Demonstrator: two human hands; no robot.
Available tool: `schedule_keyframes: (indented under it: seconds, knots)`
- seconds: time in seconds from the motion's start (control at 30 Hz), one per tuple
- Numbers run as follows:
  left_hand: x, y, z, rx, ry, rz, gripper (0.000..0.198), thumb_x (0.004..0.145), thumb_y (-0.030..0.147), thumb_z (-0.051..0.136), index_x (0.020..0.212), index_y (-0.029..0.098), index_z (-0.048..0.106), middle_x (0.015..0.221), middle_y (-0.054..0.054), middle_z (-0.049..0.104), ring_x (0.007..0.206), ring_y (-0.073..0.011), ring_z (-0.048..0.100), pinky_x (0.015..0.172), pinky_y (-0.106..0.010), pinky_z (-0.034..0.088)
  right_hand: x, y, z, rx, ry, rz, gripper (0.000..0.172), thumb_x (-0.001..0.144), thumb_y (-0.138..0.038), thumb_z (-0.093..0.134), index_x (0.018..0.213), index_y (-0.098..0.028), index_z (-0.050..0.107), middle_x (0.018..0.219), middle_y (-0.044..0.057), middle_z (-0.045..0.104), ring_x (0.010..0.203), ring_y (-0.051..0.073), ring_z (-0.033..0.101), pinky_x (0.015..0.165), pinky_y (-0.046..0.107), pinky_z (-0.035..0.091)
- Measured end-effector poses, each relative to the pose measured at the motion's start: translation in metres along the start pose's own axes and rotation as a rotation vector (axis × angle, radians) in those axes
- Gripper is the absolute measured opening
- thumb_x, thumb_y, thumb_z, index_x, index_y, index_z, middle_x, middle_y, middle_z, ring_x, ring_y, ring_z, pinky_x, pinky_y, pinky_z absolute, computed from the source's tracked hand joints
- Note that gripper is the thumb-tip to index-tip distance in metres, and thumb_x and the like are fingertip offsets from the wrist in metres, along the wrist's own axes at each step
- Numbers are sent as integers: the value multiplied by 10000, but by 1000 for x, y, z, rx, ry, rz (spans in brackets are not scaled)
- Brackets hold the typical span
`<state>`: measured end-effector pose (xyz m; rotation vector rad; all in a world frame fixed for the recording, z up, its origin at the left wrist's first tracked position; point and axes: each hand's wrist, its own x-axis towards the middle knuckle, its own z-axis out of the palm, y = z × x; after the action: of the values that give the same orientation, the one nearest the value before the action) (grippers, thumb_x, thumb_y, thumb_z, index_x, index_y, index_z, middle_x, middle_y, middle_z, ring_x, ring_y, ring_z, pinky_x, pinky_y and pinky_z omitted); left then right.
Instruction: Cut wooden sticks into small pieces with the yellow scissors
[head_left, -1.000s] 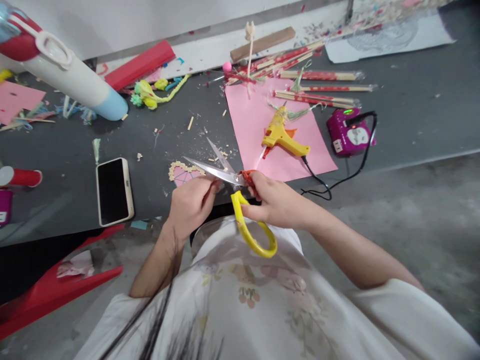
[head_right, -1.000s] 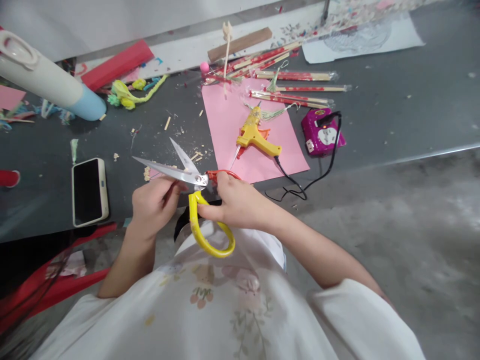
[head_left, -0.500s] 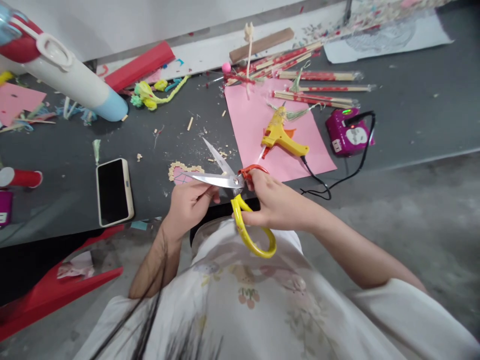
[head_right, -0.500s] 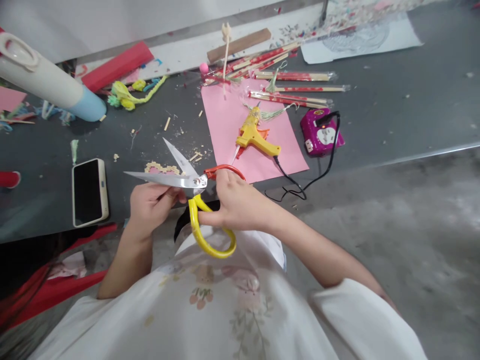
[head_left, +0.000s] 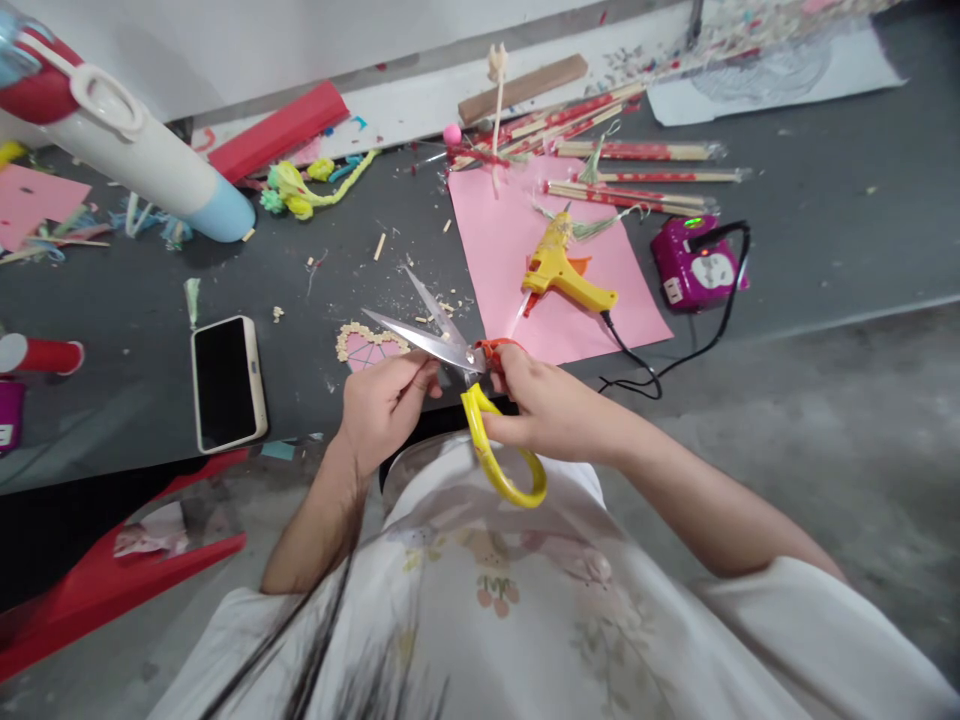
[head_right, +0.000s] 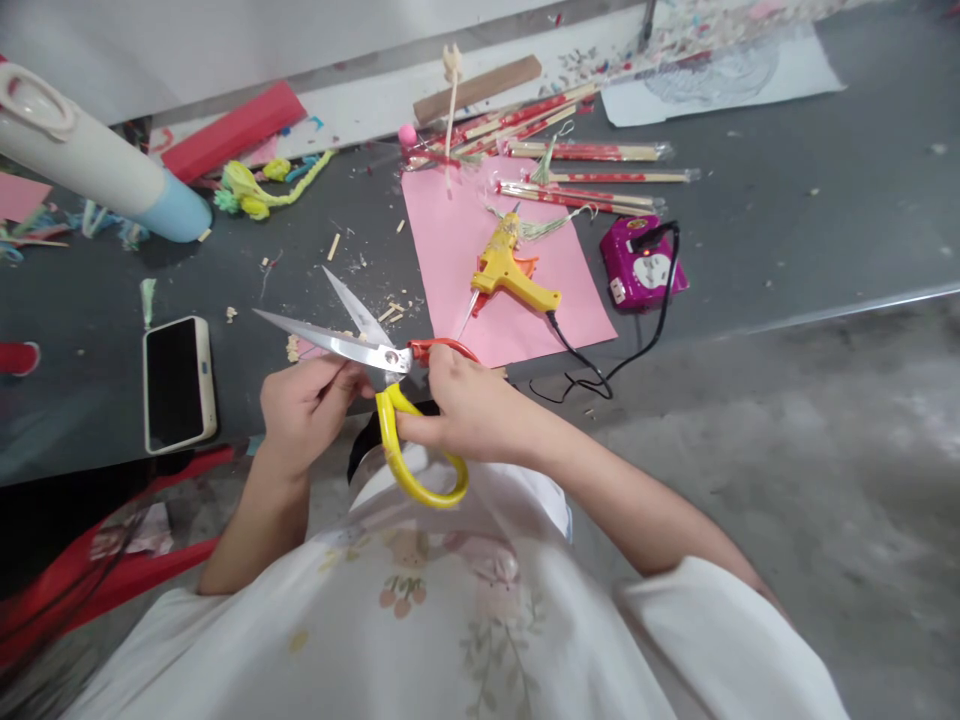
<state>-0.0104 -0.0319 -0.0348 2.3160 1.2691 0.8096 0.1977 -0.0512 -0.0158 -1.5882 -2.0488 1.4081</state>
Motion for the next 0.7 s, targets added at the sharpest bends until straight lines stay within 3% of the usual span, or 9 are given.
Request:
schedule_keyframes:
  seconds: [0.27,0.5,0.7]
  knots:
    - [-3,-5,-2,112,-2,9,321,959,281,463,739,180,674,617,7,664,575,-98,590,585,-208,425,-1,4,-1,-64,30,-29,433,771,-527,582,982,-189,413,973,104,579,891,267,592,704,364,442]
    - [-6,-10,0,347,111,259,223,924,170,472,952,168,693,724,-37,691,661,-137,617,610,-237,414,-2,0,-5,-67,-8,-20,542,762,-606,604,1033,-173,423,1017,124,593,908,281,604,719,368,443]
    - [-6,-10,-1,417,112,289,240,912,138,477,1050,151,672,698,-31,679,631,-141,602,599,-248,404,-2,1,-5,-72,-33,-6,392,809,-545,536,928,-196,403,930,91,602,792,230,588,652,330,410]
